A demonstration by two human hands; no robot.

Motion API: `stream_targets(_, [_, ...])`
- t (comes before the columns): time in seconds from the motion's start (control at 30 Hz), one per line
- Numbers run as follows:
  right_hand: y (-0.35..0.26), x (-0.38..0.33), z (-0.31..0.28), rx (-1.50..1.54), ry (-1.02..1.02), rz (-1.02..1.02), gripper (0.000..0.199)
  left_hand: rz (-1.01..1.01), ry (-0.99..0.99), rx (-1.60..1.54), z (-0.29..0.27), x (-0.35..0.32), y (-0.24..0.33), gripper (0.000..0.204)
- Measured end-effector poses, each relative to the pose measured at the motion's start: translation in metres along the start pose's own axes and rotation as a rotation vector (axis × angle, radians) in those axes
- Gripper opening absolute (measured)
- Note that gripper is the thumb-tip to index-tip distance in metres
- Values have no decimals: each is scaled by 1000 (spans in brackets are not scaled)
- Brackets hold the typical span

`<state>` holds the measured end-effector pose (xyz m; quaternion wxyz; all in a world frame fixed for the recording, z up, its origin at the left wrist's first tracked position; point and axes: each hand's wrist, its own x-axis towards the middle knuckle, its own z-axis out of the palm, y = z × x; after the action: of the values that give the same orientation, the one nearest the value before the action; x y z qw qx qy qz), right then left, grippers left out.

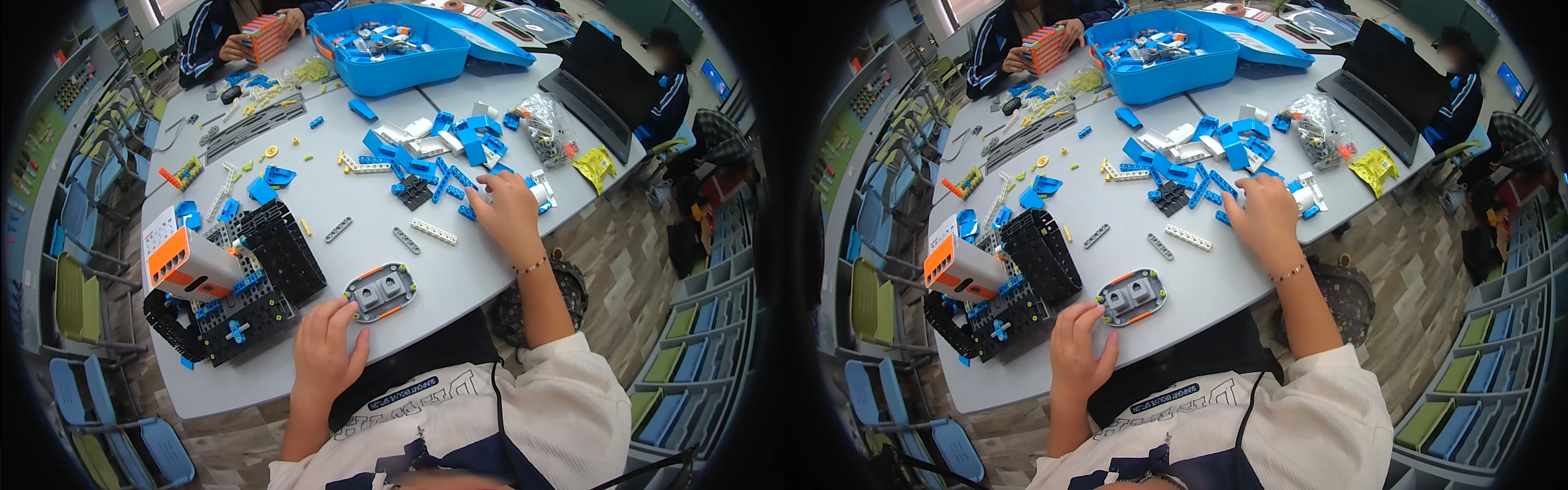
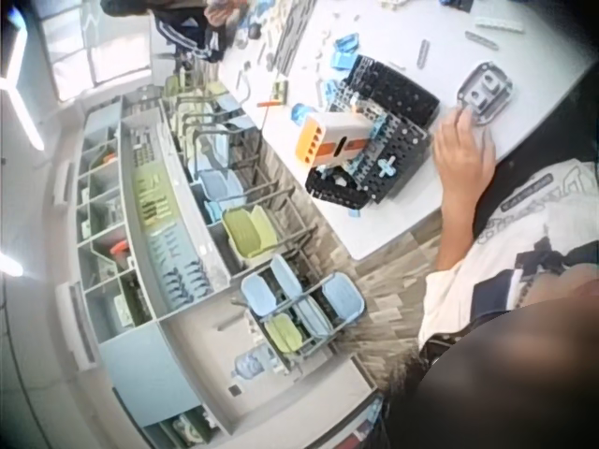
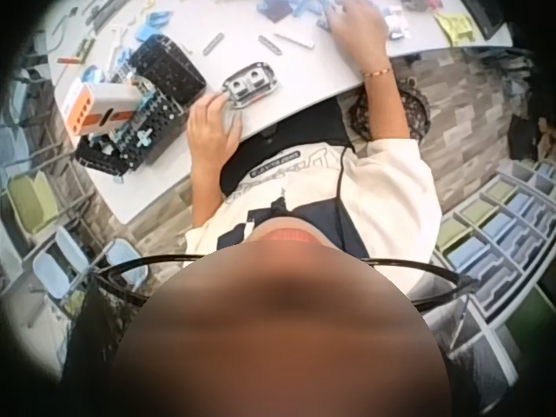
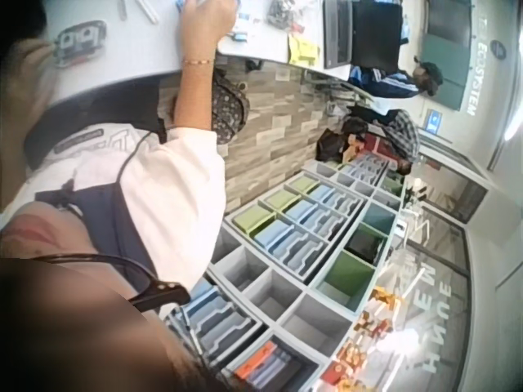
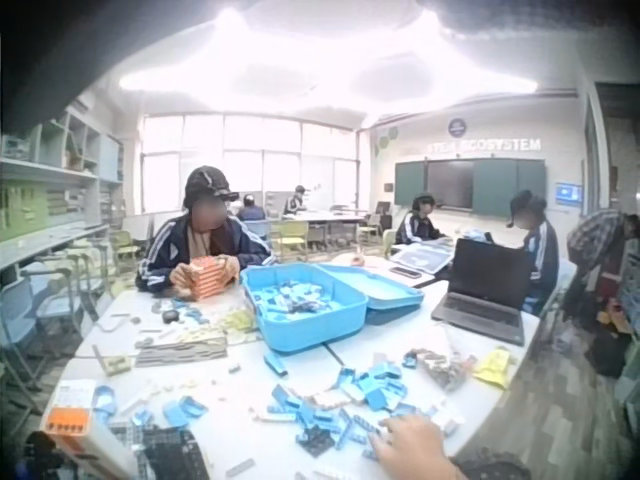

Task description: The person assembles a small Lego Technic subassembly by hand, connecting blue and white beams with yellow pins and attaching them to a gray chassis piece. The person repeatedly picks parts from the table, aligns them, and secures them into the growing structure.

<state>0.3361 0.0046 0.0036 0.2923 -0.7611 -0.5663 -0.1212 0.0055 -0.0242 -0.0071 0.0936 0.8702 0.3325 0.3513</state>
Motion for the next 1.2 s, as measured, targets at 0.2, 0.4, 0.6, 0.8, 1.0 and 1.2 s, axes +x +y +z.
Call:
stream_targets(0.2, [5, 16, 7, 1, -208, 65, 23, -27, 45, 0, 1, 0, 0, 45])
stream_targets(0.4, [1, 13, -2, 71, -130, 61, 18, -15, 54, 15, 0, 2, 1, 45])
stream_targets(0.6, [-32, -26, -44, 444, -102, -448, 12, -52, 96, -8, 1, 0, 1, 44])
stream_targets(0.8, [-77, -60, -47, 424, -252, -764, 16, -9, 65, -127, -4, -1, 1, 39])
stream_targets(1.0, [-89, -65, -39, 426, -242, -861, 17, 48, 78, -212, -7, 2, 0, 31])
stream_targets(1.2, [-88, -69, -32, 537, -191, -685, 25, 32, 127, -119, -6, 1, -3, 23])
